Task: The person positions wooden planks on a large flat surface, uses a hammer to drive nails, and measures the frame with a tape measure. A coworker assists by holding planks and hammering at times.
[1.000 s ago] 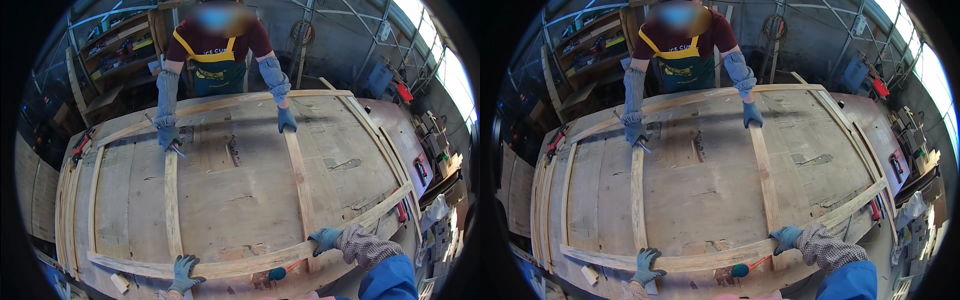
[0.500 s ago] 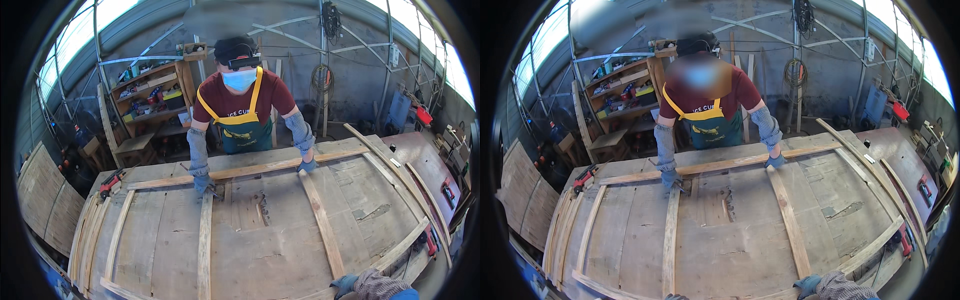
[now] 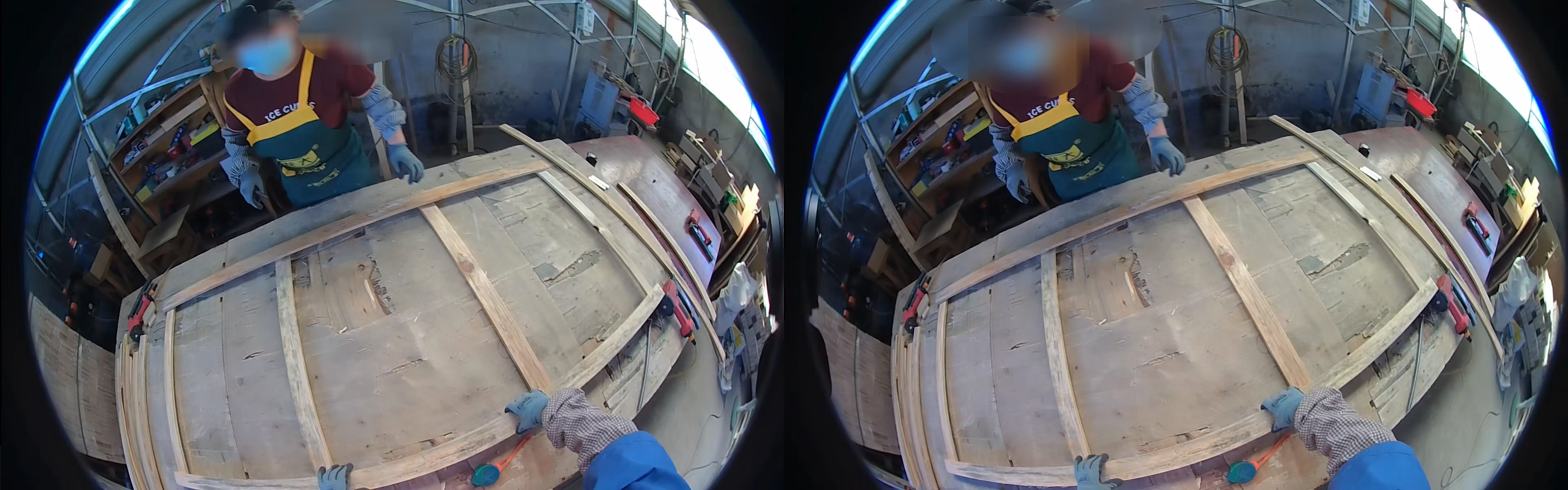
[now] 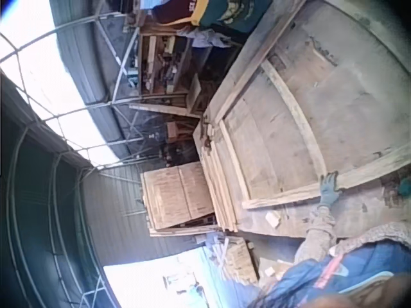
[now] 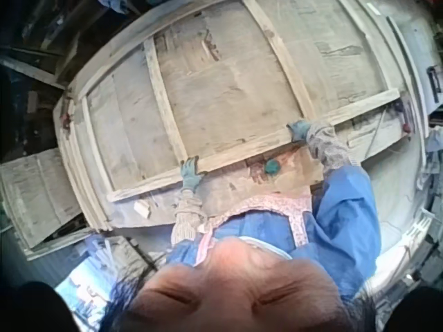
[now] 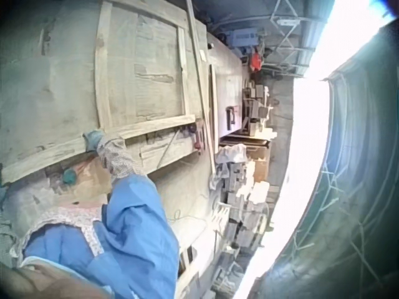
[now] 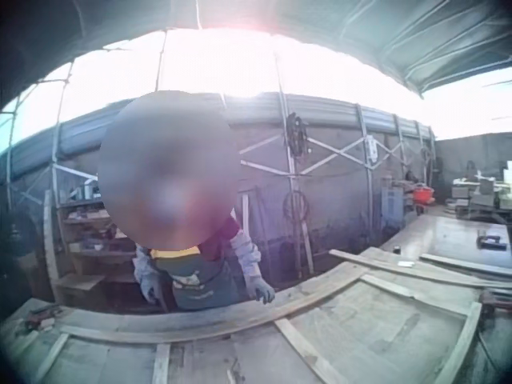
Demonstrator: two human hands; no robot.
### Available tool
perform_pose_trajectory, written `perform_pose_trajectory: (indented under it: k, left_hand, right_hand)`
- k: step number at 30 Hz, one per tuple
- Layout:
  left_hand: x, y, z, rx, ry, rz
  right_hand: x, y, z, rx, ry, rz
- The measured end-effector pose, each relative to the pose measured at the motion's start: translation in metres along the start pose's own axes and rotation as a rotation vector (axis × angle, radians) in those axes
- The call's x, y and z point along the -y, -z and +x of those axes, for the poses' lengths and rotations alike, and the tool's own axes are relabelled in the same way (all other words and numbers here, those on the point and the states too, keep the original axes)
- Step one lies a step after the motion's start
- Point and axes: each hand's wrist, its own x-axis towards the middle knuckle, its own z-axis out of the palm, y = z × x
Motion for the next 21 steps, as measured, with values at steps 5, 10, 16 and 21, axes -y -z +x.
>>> perform_pose_trajectory:
  k: [5,10,16,21]
  left_hand:
    - [-0.021,0.017,0.002,-0.063,0.051,0.039]
    - [-0.029,0.019,-0.045,-0.330,0.338,-0.038]
    - [-0.030,-0.050,-0.111,-0.450,0.735,-0.613]
    - [-0.042,-0.060,-0.115,-0.471,0.955,-0.830]
  right_hand:
    - [-0.001,-0.037,0.004,-0.184,-0.047,-0.082]
    - [0.006,-0.035,-0.027,-1.006,0.048,0.390]
    - [-0.051,-0.138,-0.062,-1.284,-0.340,1.265]
    - [-0.049,-0.205,-0.057,-0.888,-0.733,1.584]
